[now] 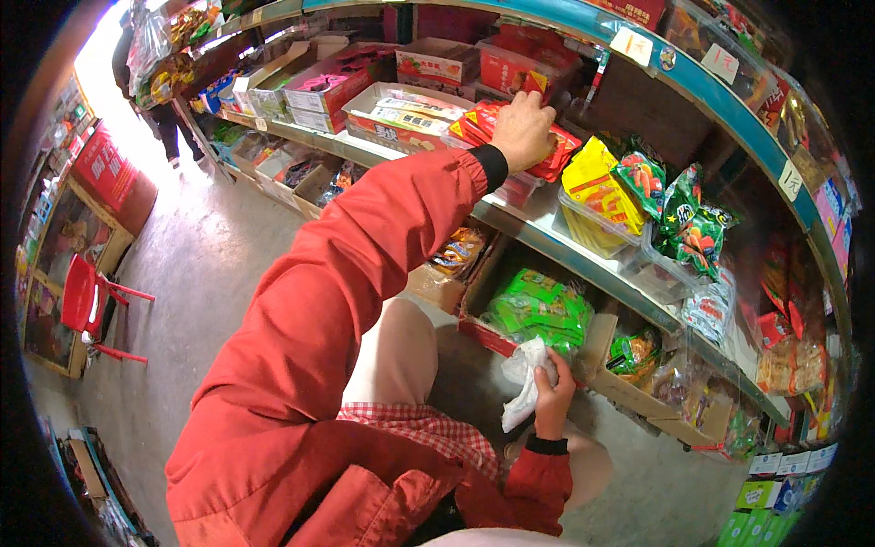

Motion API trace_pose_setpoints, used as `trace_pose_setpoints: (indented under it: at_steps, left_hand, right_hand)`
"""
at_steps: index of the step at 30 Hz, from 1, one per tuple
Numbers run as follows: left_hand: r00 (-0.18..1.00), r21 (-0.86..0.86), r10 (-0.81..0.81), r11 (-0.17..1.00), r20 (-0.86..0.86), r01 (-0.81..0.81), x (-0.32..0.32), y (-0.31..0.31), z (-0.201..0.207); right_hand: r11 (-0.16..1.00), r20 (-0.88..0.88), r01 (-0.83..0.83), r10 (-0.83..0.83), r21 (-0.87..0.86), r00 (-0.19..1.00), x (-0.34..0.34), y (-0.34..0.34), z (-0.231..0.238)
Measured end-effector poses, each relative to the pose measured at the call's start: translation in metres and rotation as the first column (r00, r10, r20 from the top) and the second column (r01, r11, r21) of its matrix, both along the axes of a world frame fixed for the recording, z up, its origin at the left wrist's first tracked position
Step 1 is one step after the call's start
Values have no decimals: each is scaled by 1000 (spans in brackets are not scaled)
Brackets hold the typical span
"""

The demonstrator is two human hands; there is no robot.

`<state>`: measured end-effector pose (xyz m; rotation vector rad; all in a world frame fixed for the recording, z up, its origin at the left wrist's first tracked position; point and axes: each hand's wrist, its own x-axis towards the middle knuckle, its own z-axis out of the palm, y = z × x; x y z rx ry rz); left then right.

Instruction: The person sits in front of a store shelf and wipes the surfaces and packaged snack items with a white cloth. They pick up various snack packages, wipe them, and place them back on the shelf.

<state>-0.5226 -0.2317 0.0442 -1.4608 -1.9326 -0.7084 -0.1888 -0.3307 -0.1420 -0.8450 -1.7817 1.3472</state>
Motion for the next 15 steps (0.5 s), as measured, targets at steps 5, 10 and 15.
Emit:
trace_pose_setpoints:
  at_steps: [5,10,15]
  left_hand:
    - [999,-114,13,993,35,-9,14,13,-4]
    - [997,-212,74,975,27,-67,20,29,-9]
    - [986,-201,141,972,85,-122,24,38,-12]
  right_hand:
    - [999,9,-1,1,-54,1000,-1,-2,5]
    - [997,1,12,-12,-75,1000,-3,-4,8]
    - [992,12,24,-23,-123,1000,-3,-3,2]
